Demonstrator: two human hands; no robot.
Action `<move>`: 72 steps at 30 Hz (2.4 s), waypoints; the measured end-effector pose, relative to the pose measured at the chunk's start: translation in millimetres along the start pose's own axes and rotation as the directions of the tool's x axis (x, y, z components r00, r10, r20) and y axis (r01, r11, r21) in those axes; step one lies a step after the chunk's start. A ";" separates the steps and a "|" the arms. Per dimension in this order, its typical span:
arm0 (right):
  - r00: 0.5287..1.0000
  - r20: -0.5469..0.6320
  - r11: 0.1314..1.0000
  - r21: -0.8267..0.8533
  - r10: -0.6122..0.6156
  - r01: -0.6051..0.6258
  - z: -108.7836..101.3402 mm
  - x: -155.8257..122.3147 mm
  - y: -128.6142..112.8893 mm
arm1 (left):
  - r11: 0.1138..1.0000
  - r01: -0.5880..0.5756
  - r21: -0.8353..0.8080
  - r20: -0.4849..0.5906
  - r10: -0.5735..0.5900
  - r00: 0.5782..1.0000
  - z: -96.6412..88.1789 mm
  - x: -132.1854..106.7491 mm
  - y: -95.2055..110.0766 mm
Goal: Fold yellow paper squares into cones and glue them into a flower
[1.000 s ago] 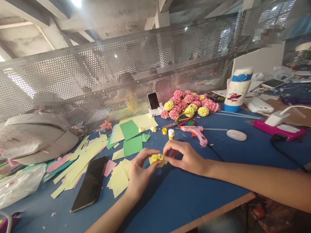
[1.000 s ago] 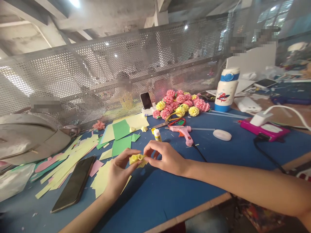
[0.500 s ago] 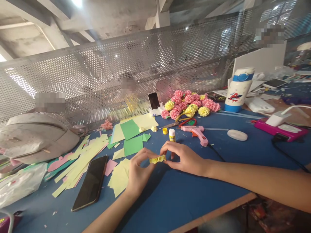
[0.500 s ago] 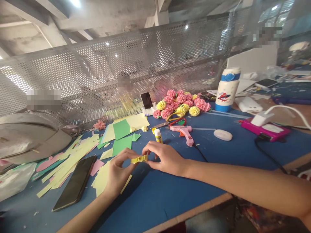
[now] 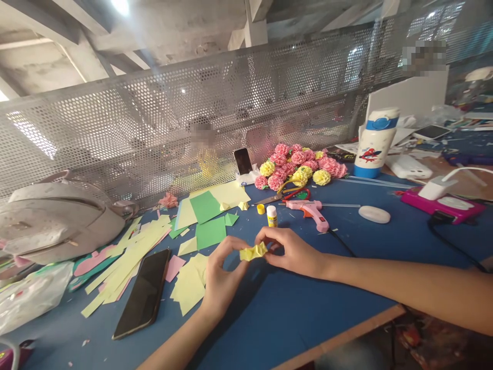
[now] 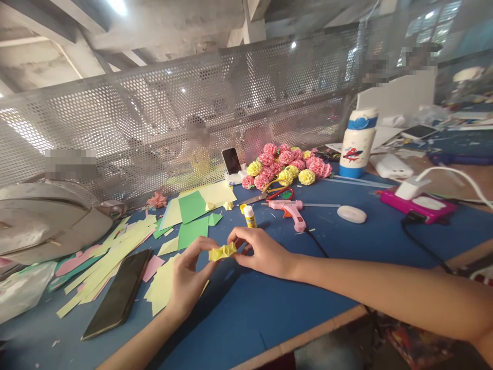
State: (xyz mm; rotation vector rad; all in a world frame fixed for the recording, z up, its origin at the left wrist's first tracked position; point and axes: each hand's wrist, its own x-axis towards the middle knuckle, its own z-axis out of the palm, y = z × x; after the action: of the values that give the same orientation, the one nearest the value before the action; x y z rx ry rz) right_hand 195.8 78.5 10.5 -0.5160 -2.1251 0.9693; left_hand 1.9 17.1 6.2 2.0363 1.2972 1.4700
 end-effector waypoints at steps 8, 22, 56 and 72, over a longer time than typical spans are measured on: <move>0.997 0.062 0.999 -0.014 -0.035 0.036 -0.3 -0.7 0.9 | 0.995 -0.098 0.016 0.045 0.098 0.994 -0.7 -1.9 8.6; 0.998 -0.011 0.997 -0.035 -0.062 0.062 -2.6 -0.3 -0.2 | 0.998 -0.064 0.027 0.032 0.063 0.998 -0.4 0.9 9.2; 0.990 0.100 0.959 0.255 0.103 -0.125 5.2 1.4 6.1 | 0.982 -0.186 0.040 0.116 0.181 0.977 -2.1 -2.3 7.6; 0.980 0.126 0.904 0.382 0.156 -0.193 4.1 5.9 18.7 | 0.996 -0.083 0.012 0.056 0.082 0.995 1.9 -1.5 5.2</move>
State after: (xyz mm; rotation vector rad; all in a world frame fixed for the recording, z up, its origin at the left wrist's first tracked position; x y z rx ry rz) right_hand 189.9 92.0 -3.1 -0.4688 -1.9120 1.5078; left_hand 6.0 13.6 8.1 2.1481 1.2184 1.4321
